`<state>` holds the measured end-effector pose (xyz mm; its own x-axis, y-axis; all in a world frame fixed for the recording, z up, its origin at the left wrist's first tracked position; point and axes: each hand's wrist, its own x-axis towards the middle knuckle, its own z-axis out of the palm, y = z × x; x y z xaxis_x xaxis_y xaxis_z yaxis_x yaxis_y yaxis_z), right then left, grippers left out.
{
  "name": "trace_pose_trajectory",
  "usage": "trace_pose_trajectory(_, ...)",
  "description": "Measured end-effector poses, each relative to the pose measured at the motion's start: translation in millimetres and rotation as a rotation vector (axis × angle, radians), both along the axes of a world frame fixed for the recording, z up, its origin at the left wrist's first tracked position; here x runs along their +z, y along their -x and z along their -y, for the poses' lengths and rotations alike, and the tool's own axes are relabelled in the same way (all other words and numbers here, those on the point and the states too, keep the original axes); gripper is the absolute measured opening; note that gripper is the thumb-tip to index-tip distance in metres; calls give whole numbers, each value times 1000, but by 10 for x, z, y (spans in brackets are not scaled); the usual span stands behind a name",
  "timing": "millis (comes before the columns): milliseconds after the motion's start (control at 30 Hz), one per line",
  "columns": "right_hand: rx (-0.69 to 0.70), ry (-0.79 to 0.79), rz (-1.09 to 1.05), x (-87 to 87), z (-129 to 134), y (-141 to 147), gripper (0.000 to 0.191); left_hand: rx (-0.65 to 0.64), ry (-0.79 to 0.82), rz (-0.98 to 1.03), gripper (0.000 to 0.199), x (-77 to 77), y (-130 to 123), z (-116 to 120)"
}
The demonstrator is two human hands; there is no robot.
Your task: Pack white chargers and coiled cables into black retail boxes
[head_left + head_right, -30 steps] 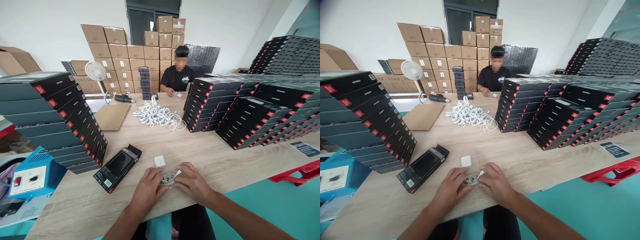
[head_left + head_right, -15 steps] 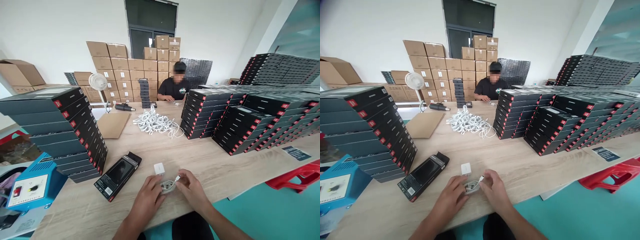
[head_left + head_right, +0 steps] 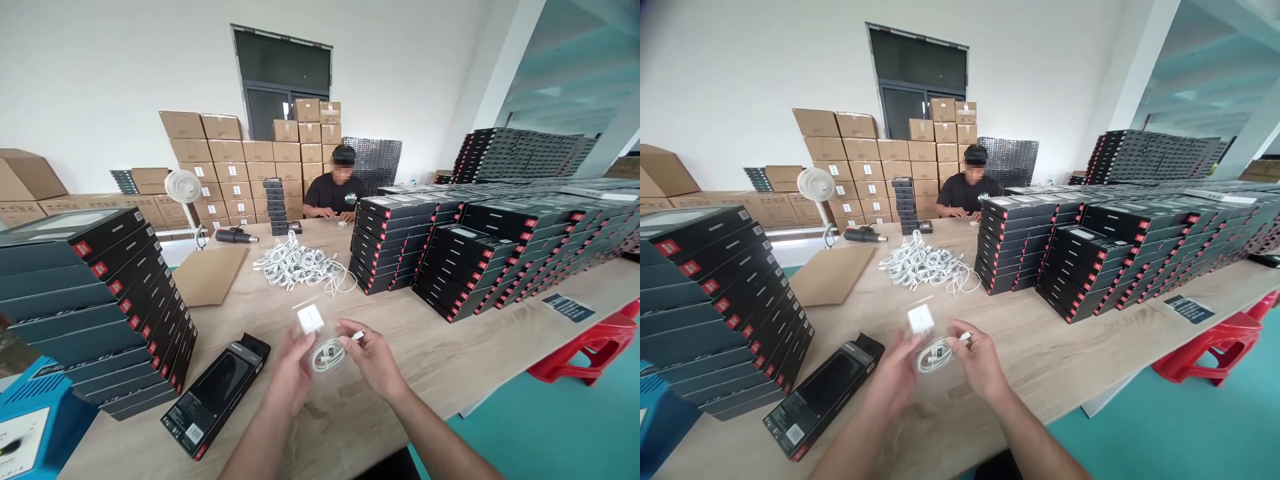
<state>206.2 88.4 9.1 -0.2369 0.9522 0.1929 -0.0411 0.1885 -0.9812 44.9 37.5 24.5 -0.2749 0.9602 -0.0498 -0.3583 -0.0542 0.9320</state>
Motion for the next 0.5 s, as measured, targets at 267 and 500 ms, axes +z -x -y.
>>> trace_pose_trajectory(267,-5,0,-63,155,-369,-3,32,-93,73,477,43,19,94,-473)
trace_pose_trajectory(500,110,75,-107,-27,-593,264,29,-54,81,515,47,-117,316,-459)
